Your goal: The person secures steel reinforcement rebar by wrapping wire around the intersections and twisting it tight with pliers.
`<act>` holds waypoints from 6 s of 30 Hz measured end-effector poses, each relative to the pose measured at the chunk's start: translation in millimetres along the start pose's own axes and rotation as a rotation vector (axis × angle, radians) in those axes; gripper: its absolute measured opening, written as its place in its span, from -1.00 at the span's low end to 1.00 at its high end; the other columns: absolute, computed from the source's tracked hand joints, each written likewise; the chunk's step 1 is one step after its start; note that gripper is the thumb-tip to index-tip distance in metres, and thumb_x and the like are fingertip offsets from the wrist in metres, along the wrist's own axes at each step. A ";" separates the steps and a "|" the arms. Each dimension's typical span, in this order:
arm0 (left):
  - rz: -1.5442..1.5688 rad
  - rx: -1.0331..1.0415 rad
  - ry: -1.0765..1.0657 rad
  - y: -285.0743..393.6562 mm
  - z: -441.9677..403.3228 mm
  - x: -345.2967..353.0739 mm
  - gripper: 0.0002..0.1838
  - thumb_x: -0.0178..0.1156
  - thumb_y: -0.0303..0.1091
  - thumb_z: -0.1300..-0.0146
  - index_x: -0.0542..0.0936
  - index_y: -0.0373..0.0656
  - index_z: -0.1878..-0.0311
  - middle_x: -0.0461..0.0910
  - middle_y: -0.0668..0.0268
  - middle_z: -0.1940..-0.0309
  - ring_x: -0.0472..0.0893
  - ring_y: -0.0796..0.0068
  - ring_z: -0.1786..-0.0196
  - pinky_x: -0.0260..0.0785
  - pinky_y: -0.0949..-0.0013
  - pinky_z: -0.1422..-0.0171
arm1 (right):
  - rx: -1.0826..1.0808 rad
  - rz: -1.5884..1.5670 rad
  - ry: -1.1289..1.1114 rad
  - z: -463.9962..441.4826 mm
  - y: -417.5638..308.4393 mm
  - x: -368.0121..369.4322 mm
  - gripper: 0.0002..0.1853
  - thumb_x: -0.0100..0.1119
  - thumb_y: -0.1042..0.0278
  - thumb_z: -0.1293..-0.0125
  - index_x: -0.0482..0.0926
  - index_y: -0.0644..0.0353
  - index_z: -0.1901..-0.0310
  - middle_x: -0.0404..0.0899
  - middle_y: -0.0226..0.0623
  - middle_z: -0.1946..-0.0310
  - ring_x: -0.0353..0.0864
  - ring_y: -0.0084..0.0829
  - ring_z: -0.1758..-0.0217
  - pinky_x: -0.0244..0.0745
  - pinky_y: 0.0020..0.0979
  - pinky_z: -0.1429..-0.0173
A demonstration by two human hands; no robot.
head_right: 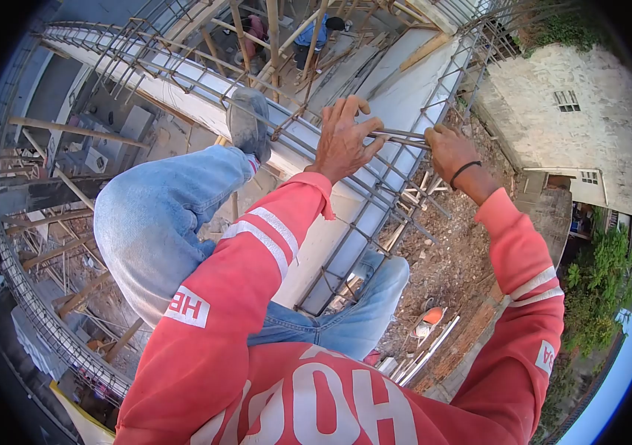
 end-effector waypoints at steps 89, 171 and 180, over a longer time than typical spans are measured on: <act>0.931 -0.329 -0.241 76.9 -231.2 -44.5 -0.46 0.20 0.01 -0.43 0.62 -0.26 0.53 0.60 0.20 0.54 0.51 0.34 0.49 0.37 0.15 0.26 | 0.140 -1.009 -1.025 -33.6 11.6 -27.5 -0.37 0.49 0.33 -0.20 0.29 0.39 -0.12 0.67 -0.03 0.27 0.71 -0.25 0.50 0.71 -0.23 0.50; 0.287 -0.688 -0.148 18.0 -225.6 -51.5 -0.16 0.20 0.23 -0.27 0.52 -0.40 -0.31 0.53 -0.17 -0.28 0.52 -0.11 -0.34 0.33 0.11 -0.39 | 0.286 -0.706 -1.032 -71.3 6.5 -86.5 -0.68 0.06 0.28 -0.38 0.51 0.43 0.05 0.71 0.07 0.44 0.77 -0.08 0.47 0.71 -0.16 0.43; 0.403 -0.498 -0.839 1.0 -193.5 -64.9 -0.28 0.31 0.09 -0.25 0.53 -0.33 -0.27 0.64 -0.02 -0.10 0.65 0.10 -0.08 0.46 0.11 -0.17 | 0.133 -1.342 -0.805 21.0 18.4 -77.9 -0.57 0.38 0.27 -0.27 0.40 0.27 -0.02 0.60 -0.21 0.51 0.65 -0.33 0.61 0.54 -0.39 0.61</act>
Point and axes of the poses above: each hand's wrist, its own z-axis away from the middle knuckle, its own x-axis out of the palm, y = z × x, the point moved 1 cm from there along -z, towards the middle knuckle
